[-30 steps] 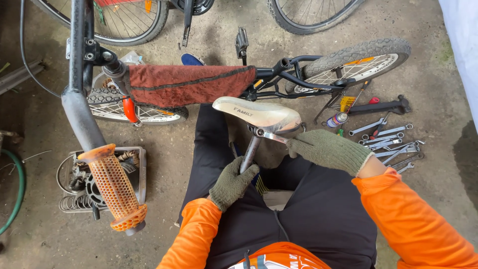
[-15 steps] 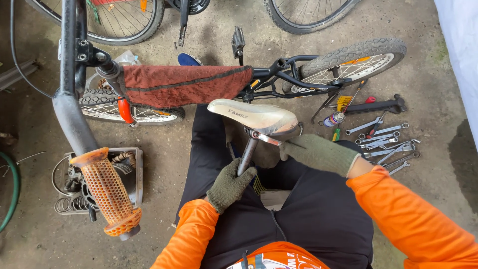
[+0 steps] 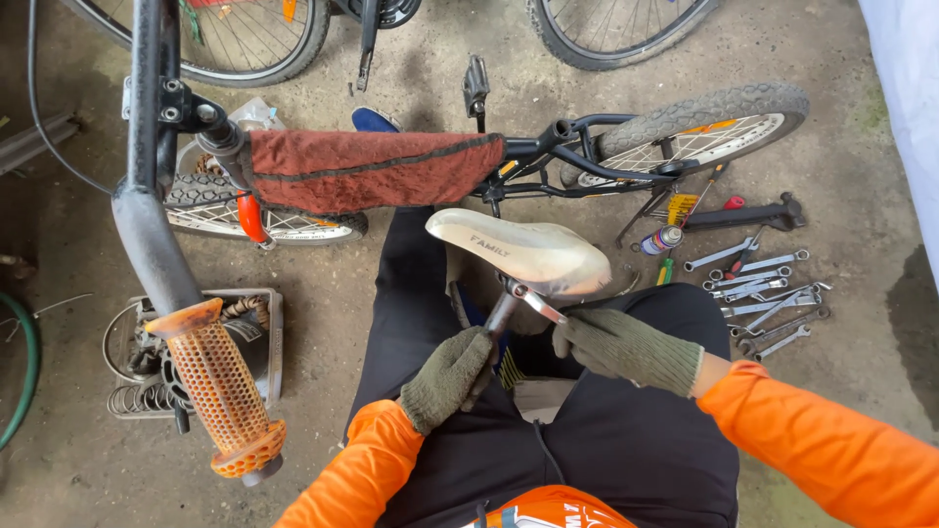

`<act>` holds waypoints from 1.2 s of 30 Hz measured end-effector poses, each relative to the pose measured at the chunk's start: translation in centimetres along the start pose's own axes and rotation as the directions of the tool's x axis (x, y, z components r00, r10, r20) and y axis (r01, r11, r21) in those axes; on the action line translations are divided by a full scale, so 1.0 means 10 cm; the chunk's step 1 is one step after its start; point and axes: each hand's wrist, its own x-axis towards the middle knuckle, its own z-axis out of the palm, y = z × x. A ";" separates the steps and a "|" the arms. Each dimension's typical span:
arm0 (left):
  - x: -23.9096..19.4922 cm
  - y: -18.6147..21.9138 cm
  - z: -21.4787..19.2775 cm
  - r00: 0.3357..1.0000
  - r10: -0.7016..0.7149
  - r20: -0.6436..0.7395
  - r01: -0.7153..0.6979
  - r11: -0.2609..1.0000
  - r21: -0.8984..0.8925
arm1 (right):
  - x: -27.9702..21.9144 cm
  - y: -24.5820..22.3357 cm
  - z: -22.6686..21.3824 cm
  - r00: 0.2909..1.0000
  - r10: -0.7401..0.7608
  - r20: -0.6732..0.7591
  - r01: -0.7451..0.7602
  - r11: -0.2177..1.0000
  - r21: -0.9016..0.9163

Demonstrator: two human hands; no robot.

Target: The person uses a wrench to tighten the bolt on a bicycle seat post, then inserts the seat into the frame and secures it. They then use pliers to adjust a cable on the handlebar area.

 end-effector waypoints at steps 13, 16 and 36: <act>-0.06 0.11 -0.08 0.974 -0.208 0.086 0.212 0.977 -0.036 | 0.51 -0.57 0.83 0.572 0.525 -0.630 -0.783 0.579 -0.228; -0.05 0.12 -0.11 0.972 -0.215 0.098 0.222 0.973 -0.062 | 0.44 -0.50 0.83 0.631 0.466 -0.621 -0.762 0.523 -0.382; 0.07 0.21 0.10 0.954 -0.285 -0.092 0.276 0.956 -0.100 | 0.54 0.12 1.01 0.481 0.270 -0.834 -0.612 0.785 -0.098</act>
